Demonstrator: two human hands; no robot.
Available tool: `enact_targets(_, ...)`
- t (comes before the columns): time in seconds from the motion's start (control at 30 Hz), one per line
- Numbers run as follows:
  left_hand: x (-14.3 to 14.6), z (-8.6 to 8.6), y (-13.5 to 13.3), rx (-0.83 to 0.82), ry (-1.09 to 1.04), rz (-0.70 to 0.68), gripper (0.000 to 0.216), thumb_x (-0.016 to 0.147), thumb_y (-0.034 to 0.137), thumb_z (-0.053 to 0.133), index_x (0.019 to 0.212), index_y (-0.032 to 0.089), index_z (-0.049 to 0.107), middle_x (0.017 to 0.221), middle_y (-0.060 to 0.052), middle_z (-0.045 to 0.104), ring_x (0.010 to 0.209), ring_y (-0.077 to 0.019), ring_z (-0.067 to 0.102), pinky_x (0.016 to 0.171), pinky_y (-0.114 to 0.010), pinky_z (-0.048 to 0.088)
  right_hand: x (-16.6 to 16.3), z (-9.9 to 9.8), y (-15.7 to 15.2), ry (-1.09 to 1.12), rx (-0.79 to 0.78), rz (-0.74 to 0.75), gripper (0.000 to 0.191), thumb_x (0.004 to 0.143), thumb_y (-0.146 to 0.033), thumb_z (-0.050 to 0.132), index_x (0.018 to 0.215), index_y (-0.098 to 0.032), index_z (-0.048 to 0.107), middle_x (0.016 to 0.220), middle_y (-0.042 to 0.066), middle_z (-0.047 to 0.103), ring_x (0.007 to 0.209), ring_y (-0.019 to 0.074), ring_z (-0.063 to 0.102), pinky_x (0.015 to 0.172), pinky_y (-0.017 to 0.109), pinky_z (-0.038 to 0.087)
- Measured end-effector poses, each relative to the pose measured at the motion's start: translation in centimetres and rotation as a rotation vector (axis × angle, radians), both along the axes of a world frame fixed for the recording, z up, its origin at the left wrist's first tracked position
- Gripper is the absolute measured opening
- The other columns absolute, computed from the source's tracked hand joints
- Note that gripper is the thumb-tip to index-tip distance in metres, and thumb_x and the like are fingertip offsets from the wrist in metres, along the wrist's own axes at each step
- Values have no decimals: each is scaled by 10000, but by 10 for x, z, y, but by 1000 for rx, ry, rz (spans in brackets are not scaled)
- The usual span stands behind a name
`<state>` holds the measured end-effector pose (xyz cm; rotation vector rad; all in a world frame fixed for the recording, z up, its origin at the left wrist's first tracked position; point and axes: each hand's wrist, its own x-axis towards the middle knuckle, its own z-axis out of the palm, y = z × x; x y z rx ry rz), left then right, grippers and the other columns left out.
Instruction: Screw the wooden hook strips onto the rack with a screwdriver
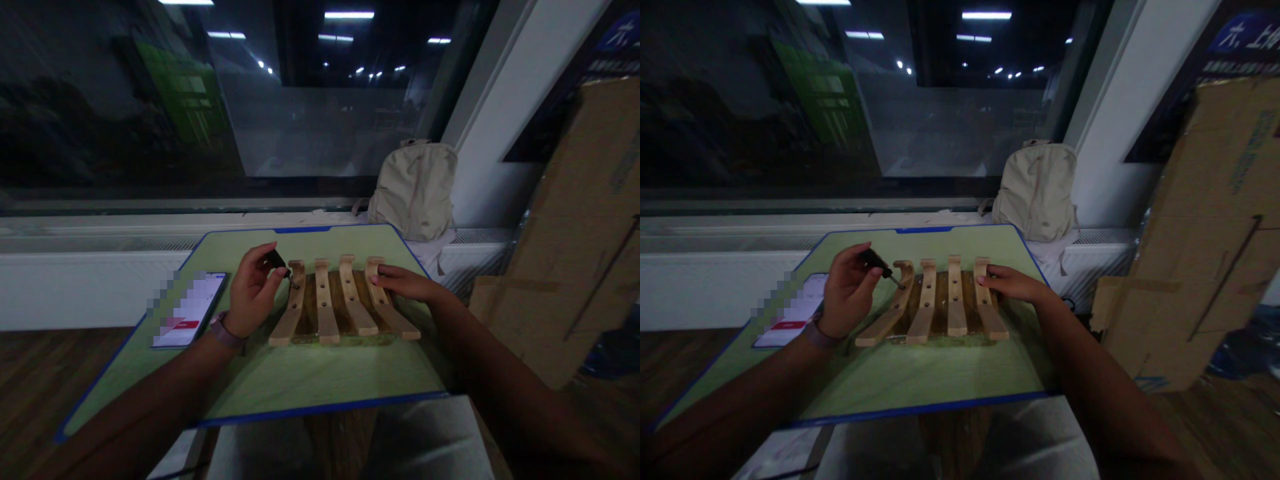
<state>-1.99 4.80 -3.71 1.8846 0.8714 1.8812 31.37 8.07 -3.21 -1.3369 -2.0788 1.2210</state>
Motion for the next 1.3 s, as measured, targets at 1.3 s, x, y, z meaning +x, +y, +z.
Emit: enact_targets(1.3,4,9,-18,54,155,17,532,971,163,529,1473,316,439,1117,-57,663,979,-139,674,876,-294,577,-8,12,-5,-29,25,11,754,784,-792,548,1264,-232,703,1410,94,643,1328,418,546,1136,557,420)
